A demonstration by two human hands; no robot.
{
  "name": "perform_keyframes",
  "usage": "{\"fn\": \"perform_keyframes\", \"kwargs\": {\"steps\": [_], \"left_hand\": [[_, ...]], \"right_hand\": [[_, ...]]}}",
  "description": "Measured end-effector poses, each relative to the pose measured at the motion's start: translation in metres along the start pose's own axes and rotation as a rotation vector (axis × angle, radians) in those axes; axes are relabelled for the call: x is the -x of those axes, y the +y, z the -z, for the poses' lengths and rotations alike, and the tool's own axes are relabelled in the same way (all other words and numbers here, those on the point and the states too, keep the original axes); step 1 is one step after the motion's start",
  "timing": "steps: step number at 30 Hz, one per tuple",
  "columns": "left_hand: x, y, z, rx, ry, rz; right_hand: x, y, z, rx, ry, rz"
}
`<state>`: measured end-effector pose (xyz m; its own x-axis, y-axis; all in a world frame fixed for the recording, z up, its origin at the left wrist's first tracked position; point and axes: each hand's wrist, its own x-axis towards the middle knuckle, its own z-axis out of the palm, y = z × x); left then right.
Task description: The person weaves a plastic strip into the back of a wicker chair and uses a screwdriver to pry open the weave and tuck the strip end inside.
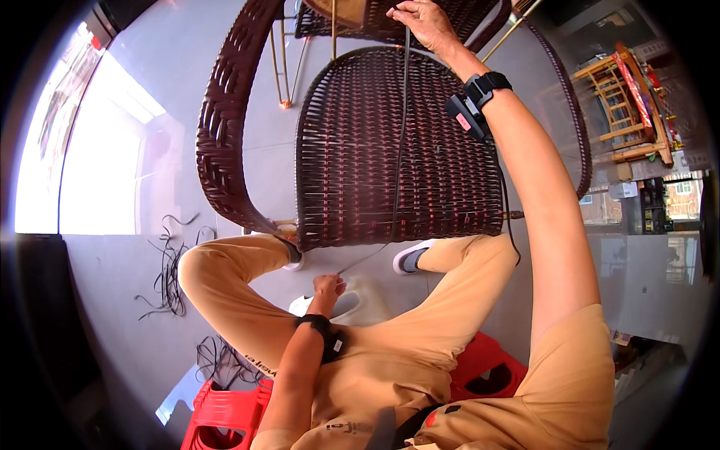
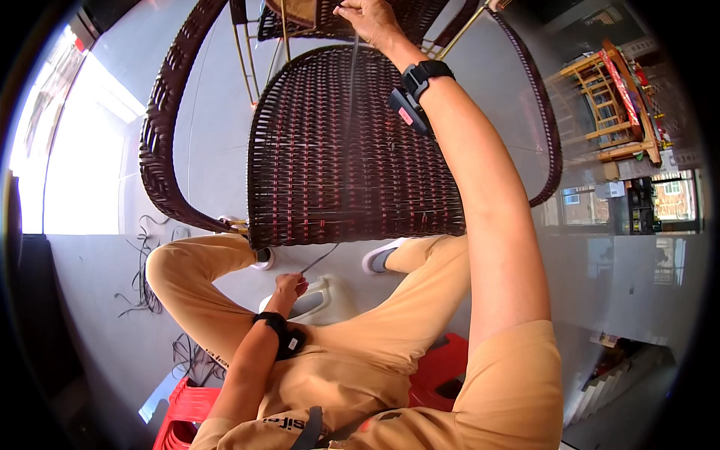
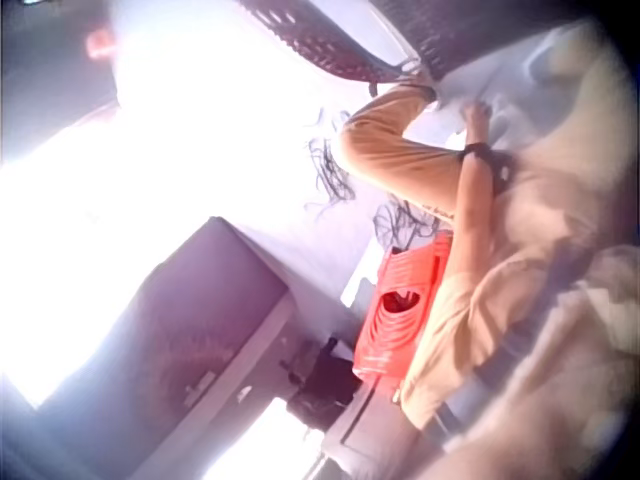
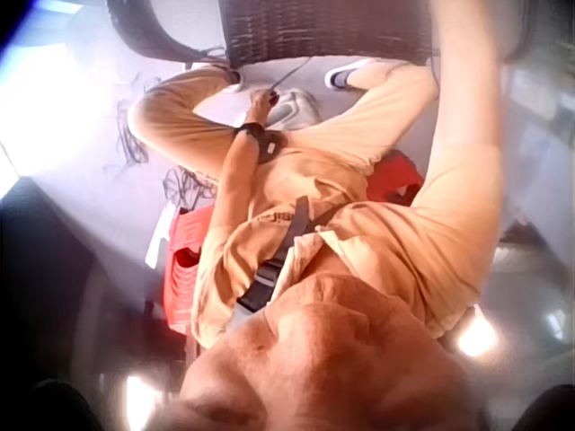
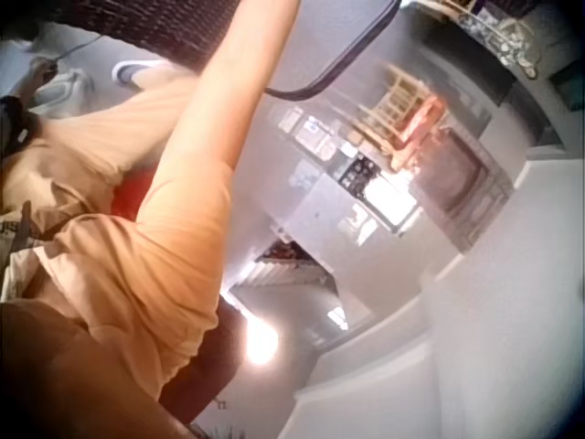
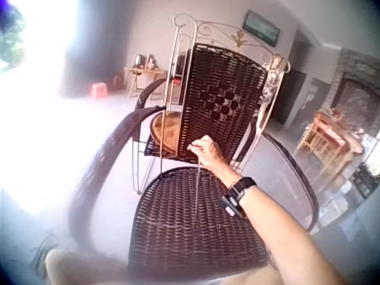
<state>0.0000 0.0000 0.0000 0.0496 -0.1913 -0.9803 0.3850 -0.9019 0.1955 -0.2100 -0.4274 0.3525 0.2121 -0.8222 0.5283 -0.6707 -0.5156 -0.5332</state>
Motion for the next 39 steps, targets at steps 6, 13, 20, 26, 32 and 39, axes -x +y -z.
{"fn": "perform_keyframes", "kwargs": {"steps": [6, 13, 20, 26, 32, 39], "left_hand": [[-0.009, 0.002, 0.002, -0.037, 0.017, 0.009], [-0.012, -0.005, 0.004, -0.033, -0.076, 0.020], [0.006, 0.009, -0.001, -0.105, -0.085, 0.018], [0.036, 0.030, -0.015, -0.066, -0.131, -0.153], [-0.008, 0.031, 0.010, -0.519, 0.136, -0.657], [0.146, 0.110, 0.036, -0.502, -0.405, -0.521]], "right_hand": [[0.010, 0.037, -0.033, 0.103, -0.091, 0.054], [0.026, 0.083, -0.044, -0.291, -0.264, -0.201], [0.030, 0.052, -0.040, -0.301, -0.161, -0.297], [0.070, -0.014, 0.039, -0.354, -0.189, -0.312], [0.181, -0.105, 0.105, -0.744, -0.321, -0.569], [0.315, -0.183, 0.088, -0.944, -0.217, -0.978]]}}
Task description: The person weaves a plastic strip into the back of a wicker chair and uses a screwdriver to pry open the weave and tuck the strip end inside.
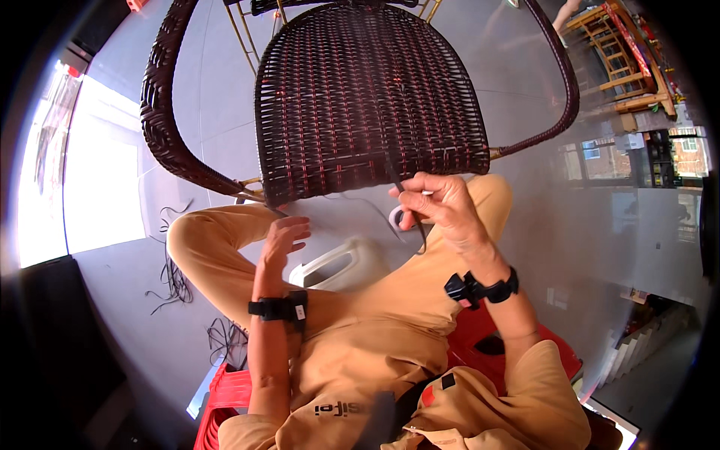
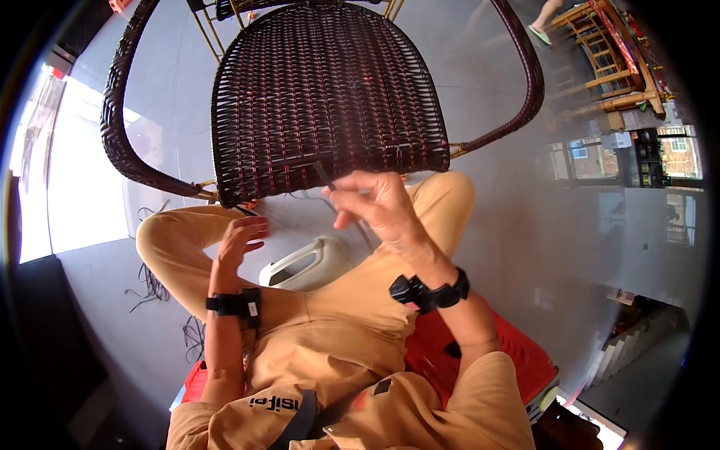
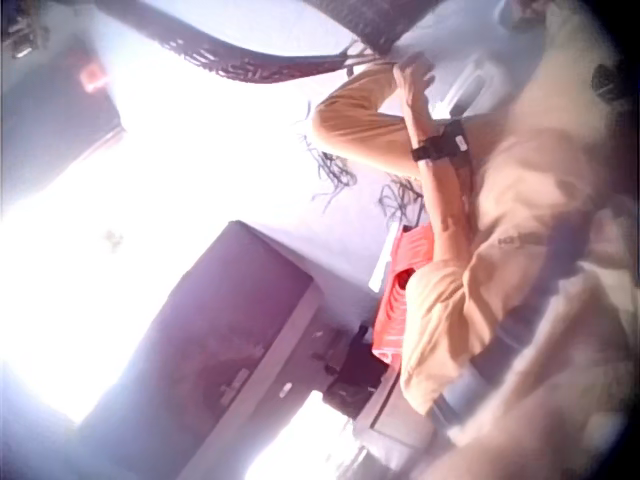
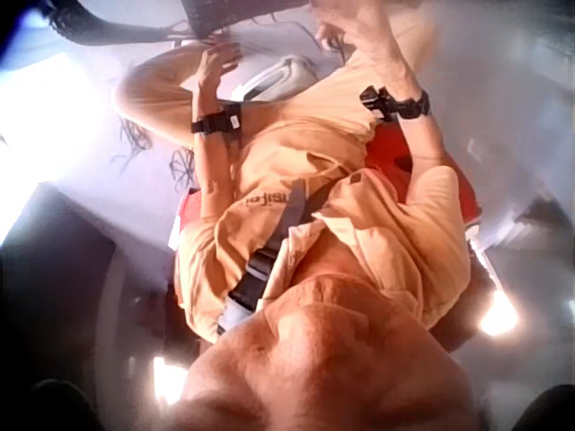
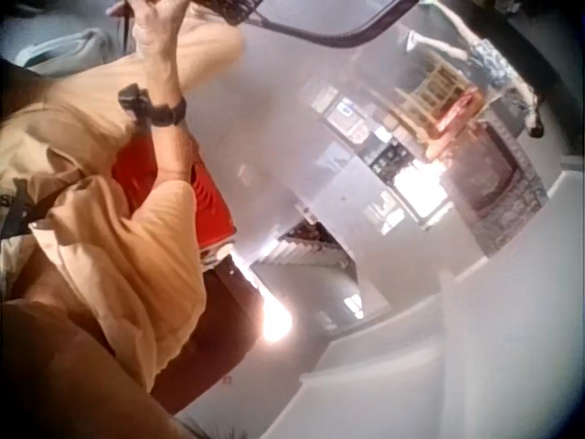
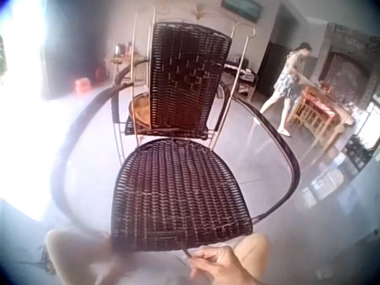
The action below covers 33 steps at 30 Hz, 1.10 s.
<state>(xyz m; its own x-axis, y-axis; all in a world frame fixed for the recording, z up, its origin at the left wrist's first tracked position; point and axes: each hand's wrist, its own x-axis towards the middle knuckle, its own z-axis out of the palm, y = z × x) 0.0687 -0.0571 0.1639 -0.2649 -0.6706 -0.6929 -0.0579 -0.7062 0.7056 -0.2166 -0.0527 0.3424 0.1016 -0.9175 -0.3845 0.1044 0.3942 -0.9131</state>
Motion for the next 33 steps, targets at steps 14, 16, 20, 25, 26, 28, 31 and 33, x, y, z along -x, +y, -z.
{"fn": "perform_keyframes", "kwargs": {"steps": [14, 16, 20, 25, 26, 28, 31, 33], "left_hand": [[0.087, 0.075, -0.096, 0.188, -0.150, -0.397], [0.081, 0.071, -0.103, 0.260, -0.157, -0.409], [0.077, 0.066, -0.109, 0.354, -0.120, -0.376], [0.078, 0.076, -0.104, 0.192, -0.076, -0.376], [0.077, 0.076, -0.104, 0.131, -0.058, -0.399], [0.079, 0.072, -0.104, 0.092, -0.062, -0.382], [0.082, 0.065, -0.110, -0.125, -0.157, -0.425], [0.084, 0.063, -0.117, -0.144, -0.183, -0.385]], "right_hand": [[0.032, 0.057, -0.047, -0.193, 0.080, 0.054], [0.032, 0.061, -0.051, -0.232, 0.088, 0.064], [0.030, 0.070, -0.061, -0.369, 0.125, 0.020], [0.024, 0.080, -0.049, -0.194, 0.265, 0.103], [0.022, 0.077, -0.047, -0.117, 0.299, 0.140], [0.019, 0.068, -0.044, -0.035, 0.274, 0.182], [0.024, 0.060, -0.036, 0.050, 0.099, 0.141], [0.031, 0.056, -0.031, 0.083, 0.117, 0.125]]}}
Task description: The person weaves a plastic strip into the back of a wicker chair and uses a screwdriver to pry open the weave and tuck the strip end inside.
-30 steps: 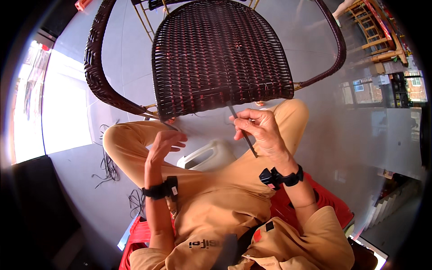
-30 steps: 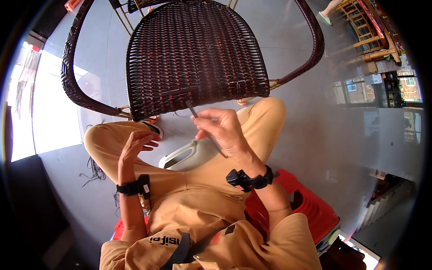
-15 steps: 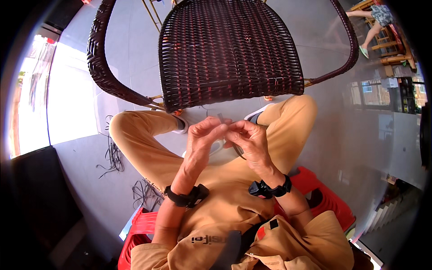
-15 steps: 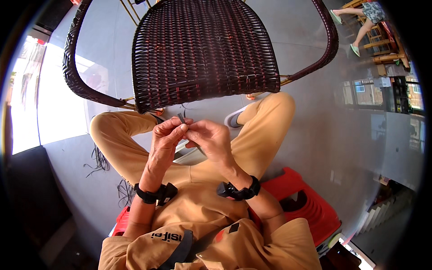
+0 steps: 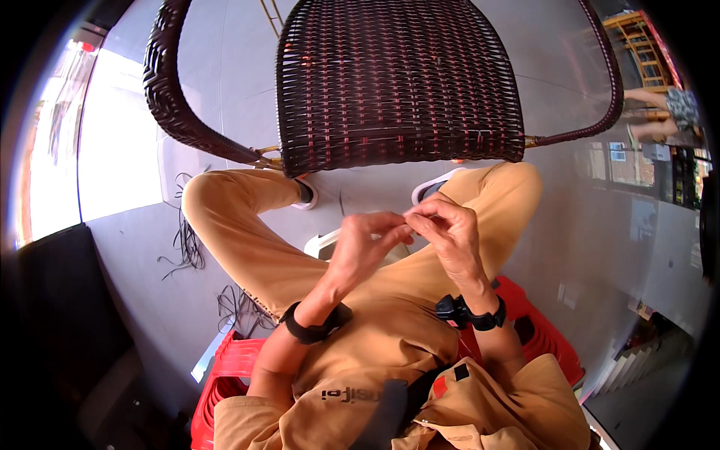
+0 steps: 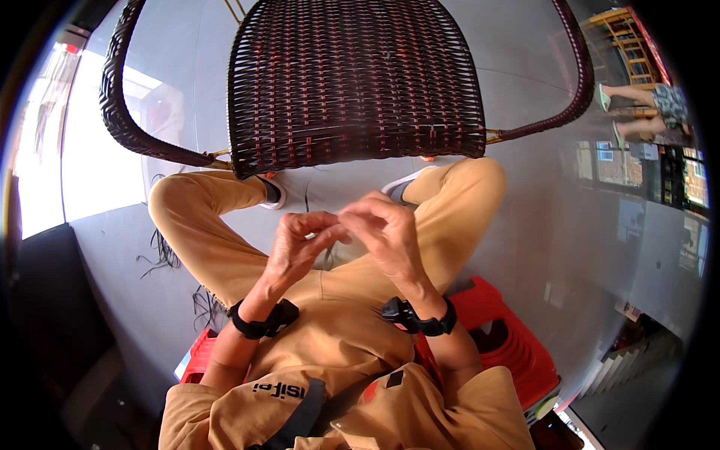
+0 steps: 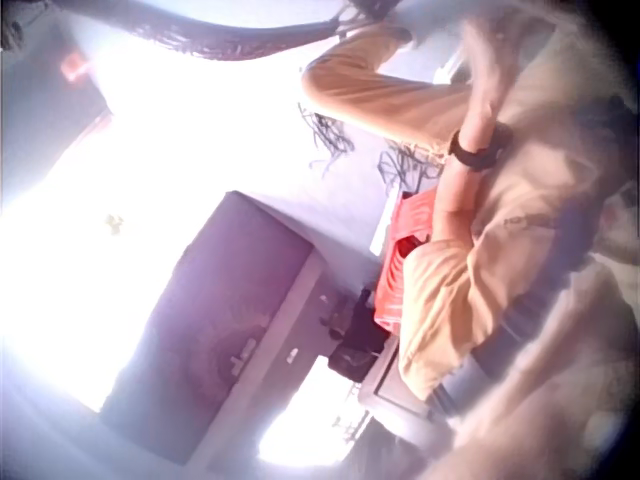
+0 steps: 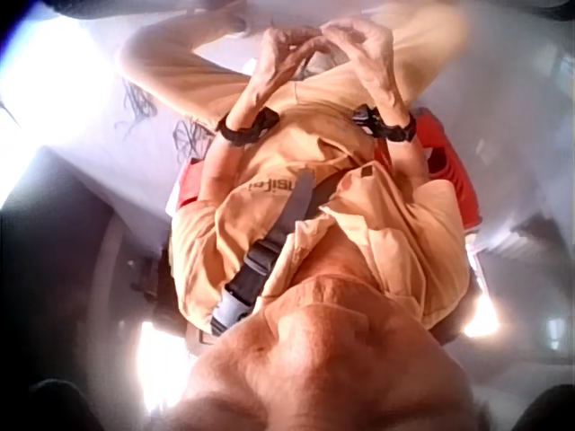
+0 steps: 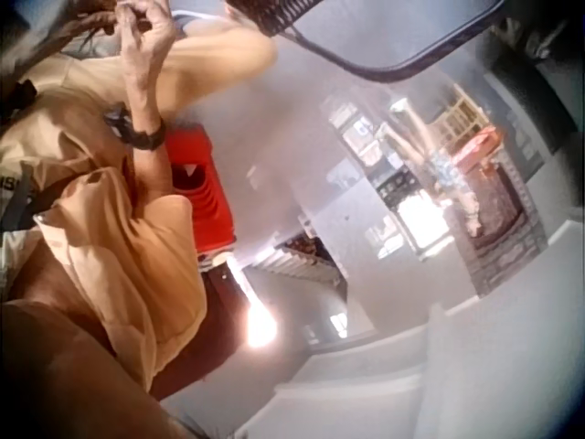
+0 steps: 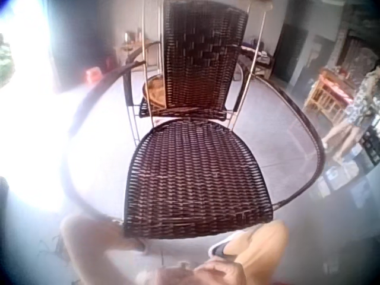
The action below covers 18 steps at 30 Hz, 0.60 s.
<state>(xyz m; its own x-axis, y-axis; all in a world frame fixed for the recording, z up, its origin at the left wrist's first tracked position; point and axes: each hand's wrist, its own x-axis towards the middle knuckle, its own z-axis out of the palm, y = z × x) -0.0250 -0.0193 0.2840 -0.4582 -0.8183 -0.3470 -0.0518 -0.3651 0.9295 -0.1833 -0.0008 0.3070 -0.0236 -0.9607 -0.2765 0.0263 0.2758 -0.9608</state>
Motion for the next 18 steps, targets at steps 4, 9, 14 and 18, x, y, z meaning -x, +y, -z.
{"fn": "perform_keyframes", "kwargs": {"steps": [4, 9, 14, 18], "left_hand": [[-0.001, 0.016, -0.008, -0.132, -0.105, 0.014], [-0.001, 0.005, -0.015, -0.124, -0.144, -0.029], [0.002, -0.007, -0.010, -0.300, -0.312, 0.084], [0.007, -0.008, -0.013, -0.286, -0.287, 0.125]], "right_hand": [[0.011, 0.005, 0.016, 0.007, 0.033, -0.027], [0.021, 0.008, 0.023, -0.107, 0.062, -0.141], [0.029, 0.026, 0.031, 0.038, -0.039, -0.226], [0.037, 0.027, 0.033, 0.096, -0.069, -0.235]]}}
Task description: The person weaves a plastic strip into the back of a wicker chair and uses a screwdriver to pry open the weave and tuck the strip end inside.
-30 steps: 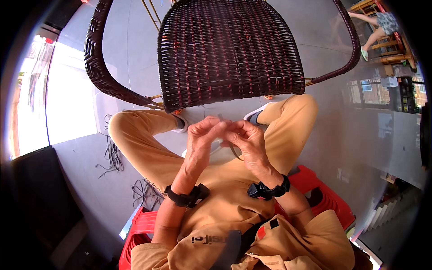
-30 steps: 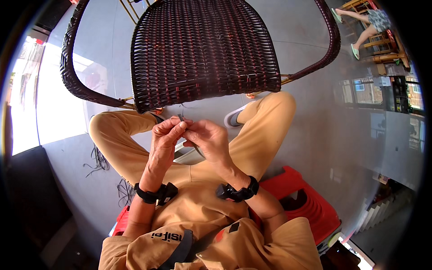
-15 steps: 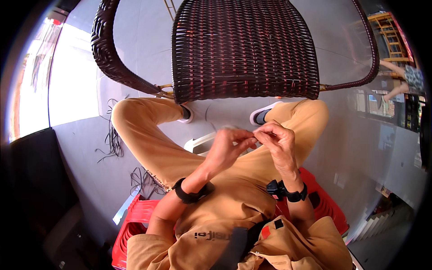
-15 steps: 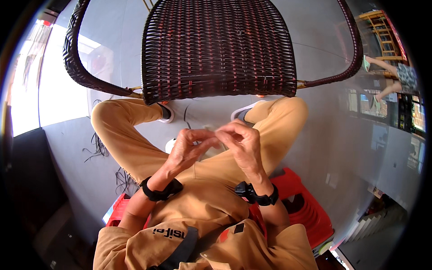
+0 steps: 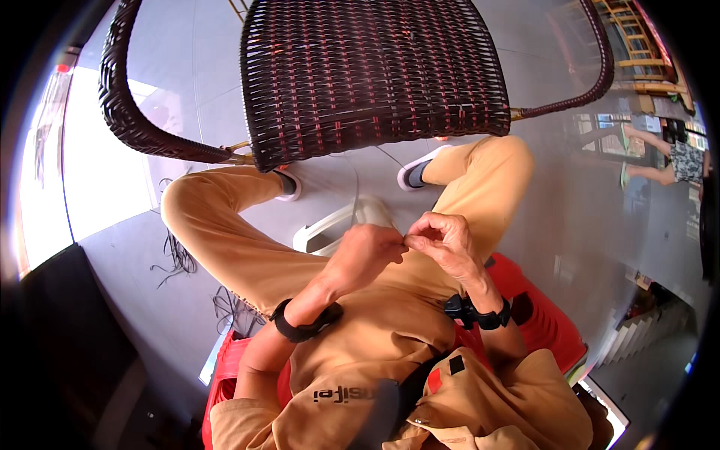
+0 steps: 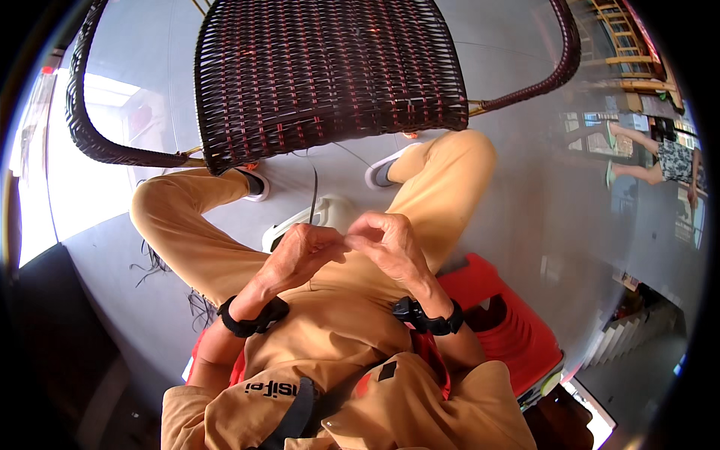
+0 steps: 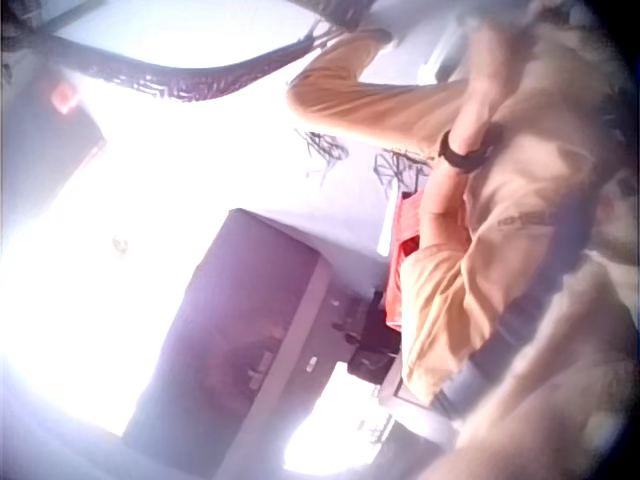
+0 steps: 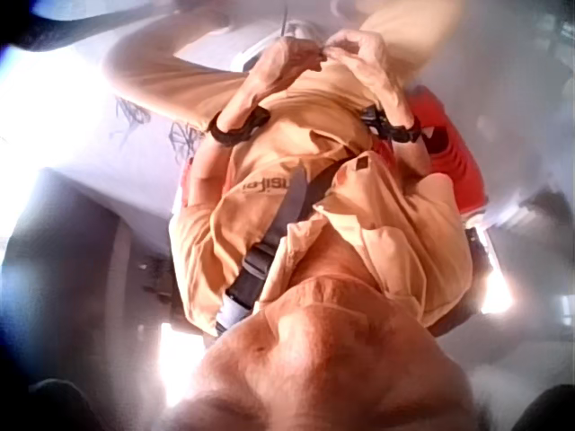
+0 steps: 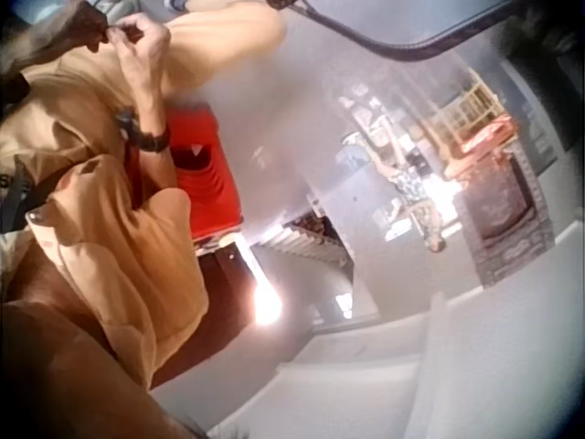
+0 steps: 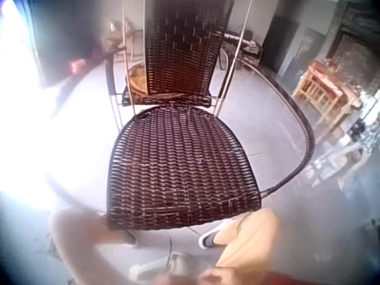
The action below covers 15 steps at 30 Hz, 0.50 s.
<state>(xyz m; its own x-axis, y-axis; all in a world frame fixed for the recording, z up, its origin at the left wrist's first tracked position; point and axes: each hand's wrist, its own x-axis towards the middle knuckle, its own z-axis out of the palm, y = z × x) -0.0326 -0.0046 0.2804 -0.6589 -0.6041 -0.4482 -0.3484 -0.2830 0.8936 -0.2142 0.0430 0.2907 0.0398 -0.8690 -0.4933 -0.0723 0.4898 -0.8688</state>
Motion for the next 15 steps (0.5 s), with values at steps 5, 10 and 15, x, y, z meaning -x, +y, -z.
{"fn": "perform_keyframes", "kwargs": {"steps": [5, 10, 15], "left_hand": [[0.002, 0.008, 0.004, -0.128, -0.111, 0.043], [0.005, 0.004, 0.007, -0.222, -0.194, 0.082], [0.008, -0.003, 0.008, -0.221, -0.222, 0.075]], "right_hand": [[0.010, 0.002, -0.001, -0.011, -0.004, -0.020], [0.016, 0.002, -0.006, 0.014, -0.047, -0.012], [0.017, 0.007, -0.010, 0.035, -0.070, 0.003]]}}
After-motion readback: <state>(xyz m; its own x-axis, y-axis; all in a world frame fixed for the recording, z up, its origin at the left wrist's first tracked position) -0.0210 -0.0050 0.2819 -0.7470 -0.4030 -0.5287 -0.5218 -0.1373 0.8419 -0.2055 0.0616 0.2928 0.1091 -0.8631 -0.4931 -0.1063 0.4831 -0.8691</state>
